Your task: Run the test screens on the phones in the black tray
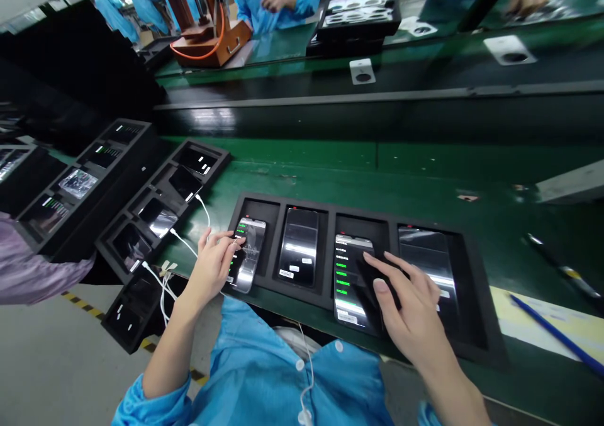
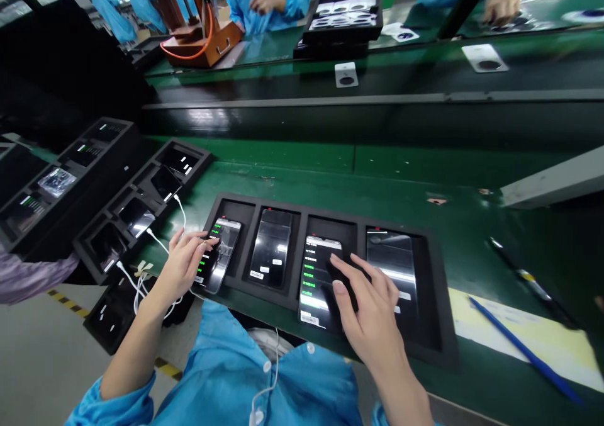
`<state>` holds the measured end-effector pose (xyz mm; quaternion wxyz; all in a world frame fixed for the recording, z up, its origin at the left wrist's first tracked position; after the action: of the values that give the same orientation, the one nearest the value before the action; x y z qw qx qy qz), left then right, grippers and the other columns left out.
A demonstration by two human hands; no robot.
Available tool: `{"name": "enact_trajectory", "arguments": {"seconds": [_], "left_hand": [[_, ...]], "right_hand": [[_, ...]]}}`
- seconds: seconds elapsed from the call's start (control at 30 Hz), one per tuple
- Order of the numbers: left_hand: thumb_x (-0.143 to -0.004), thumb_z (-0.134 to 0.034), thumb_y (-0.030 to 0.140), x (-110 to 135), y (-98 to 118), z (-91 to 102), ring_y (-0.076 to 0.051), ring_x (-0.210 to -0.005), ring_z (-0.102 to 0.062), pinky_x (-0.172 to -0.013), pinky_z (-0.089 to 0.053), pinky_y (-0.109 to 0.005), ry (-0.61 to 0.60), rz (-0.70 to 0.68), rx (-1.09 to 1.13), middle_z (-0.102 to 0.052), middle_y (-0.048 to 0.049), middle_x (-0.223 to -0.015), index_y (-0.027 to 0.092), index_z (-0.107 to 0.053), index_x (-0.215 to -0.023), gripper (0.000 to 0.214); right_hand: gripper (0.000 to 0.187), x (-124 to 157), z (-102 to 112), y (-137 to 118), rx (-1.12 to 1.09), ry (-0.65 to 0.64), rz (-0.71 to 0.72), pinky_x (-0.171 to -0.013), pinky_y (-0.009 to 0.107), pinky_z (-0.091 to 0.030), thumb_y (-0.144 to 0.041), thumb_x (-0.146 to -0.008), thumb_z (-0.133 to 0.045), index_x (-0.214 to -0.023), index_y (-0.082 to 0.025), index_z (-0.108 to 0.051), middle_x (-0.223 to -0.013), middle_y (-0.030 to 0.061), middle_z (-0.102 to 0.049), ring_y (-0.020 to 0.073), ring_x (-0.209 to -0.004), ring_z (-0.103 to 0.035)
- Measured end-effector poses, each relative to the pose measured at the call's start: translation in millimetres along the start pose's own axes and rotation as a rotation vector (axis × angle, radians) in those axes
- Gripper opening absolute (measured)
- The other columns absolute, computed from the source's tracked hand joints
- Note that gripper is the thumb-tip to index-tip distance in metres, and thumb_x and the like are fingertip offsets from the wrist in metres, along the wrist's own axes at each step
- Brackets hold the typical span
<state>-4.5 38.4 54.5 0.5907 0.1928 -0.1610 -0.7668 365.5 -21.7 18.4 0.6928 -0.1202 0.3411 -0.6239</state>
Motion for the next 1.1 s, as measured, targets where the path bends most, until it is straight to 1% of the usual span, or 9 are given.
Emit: {"name": "enact_trajectory", "arguments": {"seconds": [0.2, 0.3, 0.43, 0.5, 0.57, 0.7, 0.87, 1.0, 1.1], "left_hand": [[-0.116, -0.034, 0.032, 3.6, -1.3, 3.9, -0.025, -0.129, -0.068, -0.135, -0.026, -0.057, 0.016, -0.001, 0.02, -0.081, -0.0061, -0.115, 0.026, -0.078, -0.12, 0.045], [-0.116, -0.034, 0.033, 4.9, -0.8, 4.6, -0.025, -0.129, -0.069, -0.134, -0.027, -0.056, 0.014, 0.0, 0.029, -0.081, -0.0055, -0.114, 0.027, -0.079, -0.119, 0.045], [-0.116, -0.035, 0.033, 6.7, 0.6, 7.7, -0.025, -0.129, -0.069, -0.134, -0.028, -0.055, 0.035, 0.0, 0.051, -0.082, -0.0041, -0.113, 0.027, -0.078, -0.12, 0.043], [-0.116, -0.036, 0.032, 8.1, 0.0, 8.5, -0.025, -0.128, -0.069, -0.134, -0.028, -0.055, 0.039, 0.004, 0.051, -0.082, -0.0044, -0.113, 0.027, -0.078, -0.12, 0.043], [-0.116, -0.037, 0.032, 10.3, -1.4, 7.9, -0.025, -0.126, -0.07, -0.133, -0.029, -0.055, 0.029, 0.008, 0.053, -0.082, -0.005, -0.112, 0.026, -0.079, -0.118, 0.043], [-0.116, -0.038, 0.034, 16.7, -2.9, 9.5, -0.024, -0.123, -0.071, -0.132, -0.03, -0.054, 0.037, 0.004, 0.075, -0.081, -0.007, -0.112, 0.026, -0.081, -0.112, 0.044], [-0.116, -0.038, 0.033, 22.9, 1.0, 12.3, -0.023, -0.119, -0.072, -0.13, -0.032, -0.051, 0.047, -0.025, 0.094, -0.082, -0.005, -0.107, 0.026, -0.08, -0.109, 0.043], [-0.115, -0.04, 0.03, 22.8, 0.2, 11.4, -0.024, -0.121, -0.073, -0.13, -0.033, -0.052, 0.059, -0.032, 0.074, -0.084, -0.0041, -0.112, 0.026, -0.077, -0.109, 0.038], [-0.115, -0.041, 0.029, 19.7, -2.0, 5.9, -0.024, -0.126, -0.072, -0.132, -0.03, -0.054, 0.041, -0.022, 0.074, -0.084, -0.0049, -0.124, 0.025, -0.073, -0.103, 0.034]], "right_hand": [[0.031, 2.2, 7.9, -11.9, -0.07, 0.029, 0.124, -0.119, 0.054, -0.037, -0.037, -0.115, -0.047, -0.13, -0.031, -0.073, -0.129, 0.0046, -0.078, 0.03, -0.129, -0.068], [0.031, 2.0, 9.0, -12.6, -0.072, 0.034, 0.13, -0.118, 0.054, -0.038, -0.037, -0.116, -0.047, -0.129, -0.03, -0.073, -0.129, 0.0052, -0.079, 0.0301, -0.128, -0.068], [0.035, 1.8, 9.6, -12.1, -0.076, 0.036, 0.113, -0.115, 0.055, -0.04, -0.042, -0.115, -0.047, -0.133, -0.028, -0.073, -0.133, 0.009, -0.076, 0.0335, -0.131, -0.066], [0.034, 2.1, 9.3, -13.9, -0.088, 0.024, 0.125, -0.115, 0.057, -0.039, -0.042, -0.115, -0.047, -0.131, -0.028, -0.074, -0.133, 0.009, -0.076, 0.0344, -0.132, -0.066], [0.031, 3.0, 10.6, -18.1, -0.121, 0.016, 0.162, -0.115, 0.057, -0.039, -0.038, -0.115, -0.049, -0.125, -0.03, -0.077, -0.127, 0.0065, -0.079, 0.0334, -0.127, -0.069], [0.027, 5.3, 15.9, -25.5, -0.209, 0.013, 0.242, -0.11, 0.054, -0.044, -0.031, -0.113, -0.052, -0.114, -0.032, -0.079, -0.112, 0.002, -0.083, 0.0309, -0.116, -0.073], [0.028, 6.1, 17.5, -20.1, -0.219, 0.043, 0.223, -0.107, 0.056, -0.046, -0.034, -0.114, -0.051, -0.12, -0.03, -0.078, -0.118, 0.006, -0.081, 0.0335, -0.119, -0.071], [0.031, 5.1, 14.3, -12.9, -0.169, 0.054, 0.168, -0.107, 0.057, -0.045, -0.038, -0.114, -0.05, -0.126, -0.029, -0.077, -0.128, 0.0091, -0.077, 0.0356, -0.126, -0.068], [0.028, 4.8, 13.5, -17.1, -0.159, 0.042, 0.206, -0.108, 0.055, -0.045, -0.035, -0.114, -0.051, -0.122, -0.03, -0.077, -0.122, 0.006, -0.079, 0.0335, -0.122, -0.071]]}}
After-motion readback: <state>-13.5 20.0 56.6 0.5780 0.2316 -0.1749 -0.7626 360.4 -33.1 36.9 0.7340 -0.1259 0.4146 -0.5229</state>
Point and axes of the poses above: each hand's wrist, its own x-axis away from the middle knuckle, its own z-axis out of the back of the hand, y = z × x, the point moved 10 cm from there along -x, towards the middle knuckle
